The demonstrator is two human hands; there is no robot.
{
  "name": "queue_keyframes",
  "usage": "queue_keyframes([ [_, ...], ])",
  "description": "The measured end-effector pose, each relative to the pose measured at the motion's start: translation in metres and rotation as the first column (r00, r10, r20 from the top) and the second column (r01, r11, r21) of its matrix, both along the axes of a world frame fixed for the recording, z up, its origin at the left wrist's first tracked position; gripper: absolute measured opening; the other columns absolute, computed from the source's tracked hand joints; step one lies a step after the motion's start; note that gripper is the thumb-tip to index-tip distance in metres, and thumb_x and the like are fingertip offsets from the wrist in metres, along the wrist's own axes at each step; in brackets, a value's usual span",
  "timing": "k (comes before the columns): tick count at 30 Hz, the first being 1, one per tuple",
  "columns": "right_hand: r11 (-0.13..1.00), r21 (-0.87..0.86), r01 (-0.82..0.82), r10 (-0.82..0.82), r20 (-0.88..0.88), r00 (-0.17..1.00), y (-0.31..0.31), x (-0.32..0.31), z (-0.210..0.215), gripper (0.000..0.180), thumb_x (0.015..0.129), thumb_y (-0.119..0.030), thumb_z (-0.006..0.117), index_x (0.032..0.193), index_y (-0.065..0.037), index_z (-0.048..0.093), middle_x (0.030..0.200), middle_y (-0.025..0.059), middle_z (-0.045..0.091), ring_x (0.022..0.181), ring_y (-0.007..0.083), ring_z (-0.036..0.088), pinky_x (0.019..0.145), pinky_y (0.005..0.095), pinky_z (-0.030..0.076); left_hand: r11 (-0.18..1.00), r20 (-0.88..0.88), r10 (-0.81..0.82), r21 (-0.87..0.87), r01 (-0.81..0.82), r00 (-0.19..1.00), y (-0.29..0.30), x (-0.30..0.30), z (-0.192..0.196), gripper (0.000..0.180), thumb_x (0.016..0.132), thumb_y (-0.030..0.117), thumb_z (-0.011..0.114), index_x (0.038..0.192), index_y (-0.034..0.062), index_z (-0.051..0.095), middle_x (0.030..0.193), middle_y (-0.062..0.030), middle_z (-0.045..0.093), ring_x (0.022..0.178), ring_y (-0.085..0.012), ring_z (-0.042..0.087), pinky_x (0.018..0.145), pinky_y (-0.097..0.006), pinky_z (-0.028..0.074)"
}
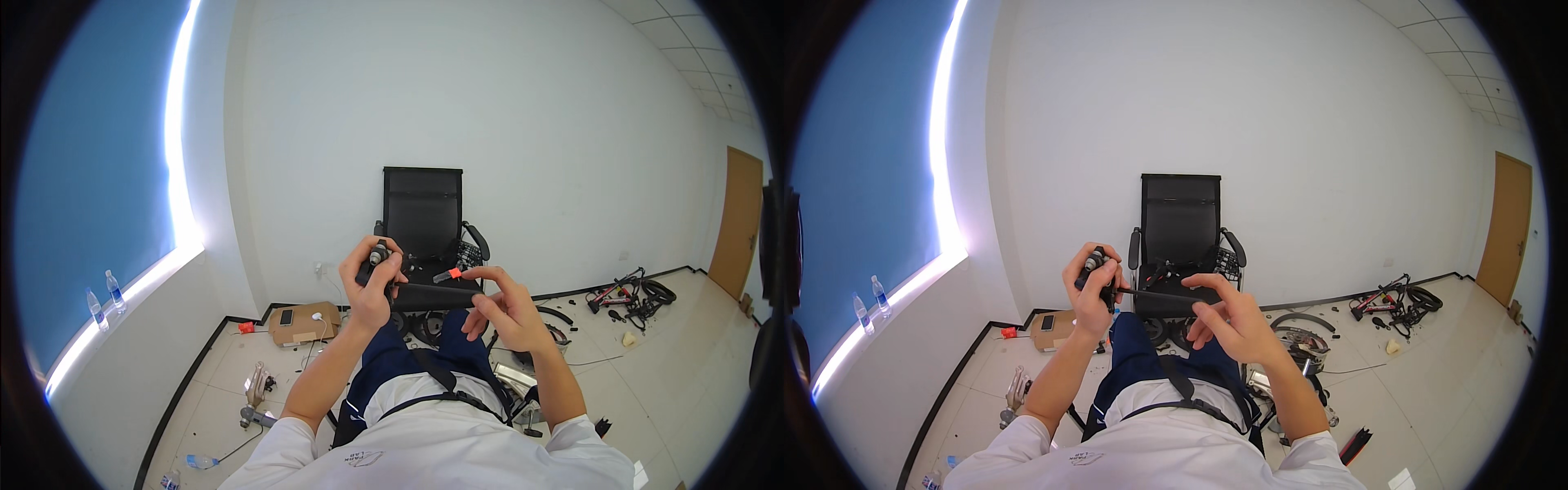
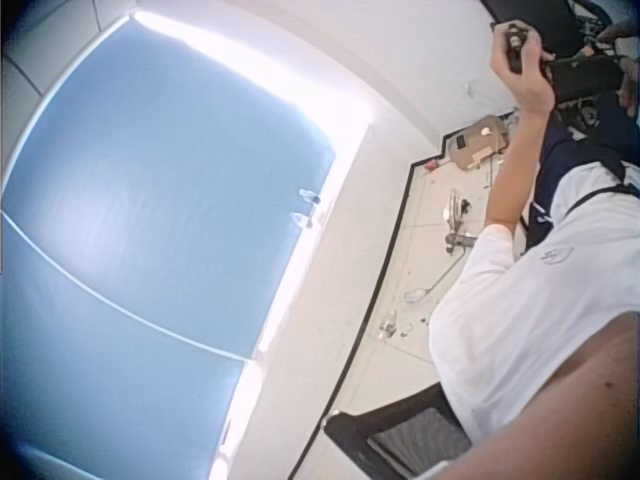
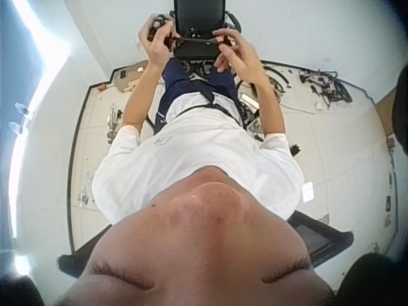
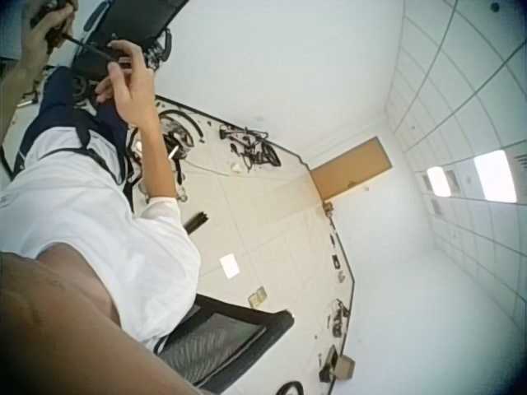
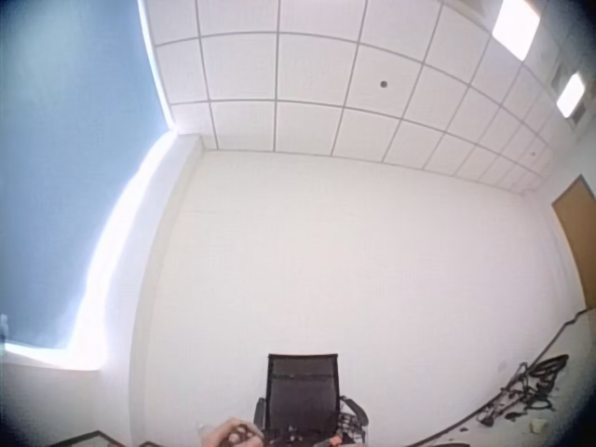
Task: The person holds a small black electronic component in the left hand and uses a thin metal tool in the right hand to probe or adjust internal parts. The person repeatedly inserts and removes the tool while rotating the component, working on the same small object throughout the clip.
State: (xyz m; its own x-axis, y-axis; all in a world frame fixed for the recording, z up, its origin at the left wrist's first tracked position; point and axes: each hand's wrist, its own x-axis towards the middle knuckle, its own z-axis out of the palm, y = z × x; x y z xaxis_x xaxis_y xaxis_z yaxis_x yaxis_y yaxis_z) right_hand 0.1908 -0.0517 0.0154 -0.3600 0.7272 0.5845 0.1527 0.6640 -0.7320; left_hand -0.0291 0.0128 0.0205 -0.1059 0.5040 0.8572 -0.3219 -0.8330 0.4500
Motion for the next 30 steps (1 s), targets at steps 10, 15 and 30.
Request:
queue_keyframes([
  [10, 0.966, -0.164, -0.201, 0.180, -0.132, 0.975, 0.004, 0.004, -0.002, 0.029, 0.098, -0.012, 0.046, 0.125, 0.000, 0.045, 0.070, 0.0169, 0.068, 0.057, 0.0204, 0.068, 0.055, 0.0265, 0.053, 0.999, 0.000, 0.044, 0.021, -0.044, 0.999, -0.005, 0.003, -0.002, 0.017, 0.085, 0.013, 0.055, 0.086, -0.0034, 0.058, 0.061, -0.0046, 0.050, 0.051, -0.0094, 0.051, 0.042, -0.023, 0.042],
  [15, 0.956, -0.196, -0.216, 0.190, -0.144, 0.971, 0.010, 0.005, -0.004, 0.026, 0.098, -0.012, 0.047, 0.122, 0.000, 0.046, 0.070, 0.0169, 0.068, 0.057, 0.0204, 0.068, 0.055, 0.0266, 0.053, 0.990, 0.019, 0.100, 0.103, -0.101, 0.995, -0.002, 0.002, -0.007, 0.016, 0.085, 0.012, 0.055, 0.086, -0.0041, 0.058, 0.062, -0.0044, 0.051, 0.052, -0.0093, 0.051, 0.042, -0.023, 0.042],
  [30, 0.911, 0.412, -0.039, -0.024, 0.146, 0.989, -0.002, -0.003, -0.005, 0.023, 0.083, -0.001, 0.065, 0.106, 0.000, 0.064, 0.086, 0.0073, 0.071, 0.075, 0.0158, 0.070, 0.070, 0.0250, 0.054, 0.869, 0.102, -0.325, -0.360, 0.340, 0.940, 0.016, -0.004, 0.003, 0.018, 0.087, 0.019, 0.057, 0.087, 0.0006, 0.059, 0.058, -0.0038, 0.051, 0.046, -0.0129, 0.054, 0.035, -0.024, 0.034],
])
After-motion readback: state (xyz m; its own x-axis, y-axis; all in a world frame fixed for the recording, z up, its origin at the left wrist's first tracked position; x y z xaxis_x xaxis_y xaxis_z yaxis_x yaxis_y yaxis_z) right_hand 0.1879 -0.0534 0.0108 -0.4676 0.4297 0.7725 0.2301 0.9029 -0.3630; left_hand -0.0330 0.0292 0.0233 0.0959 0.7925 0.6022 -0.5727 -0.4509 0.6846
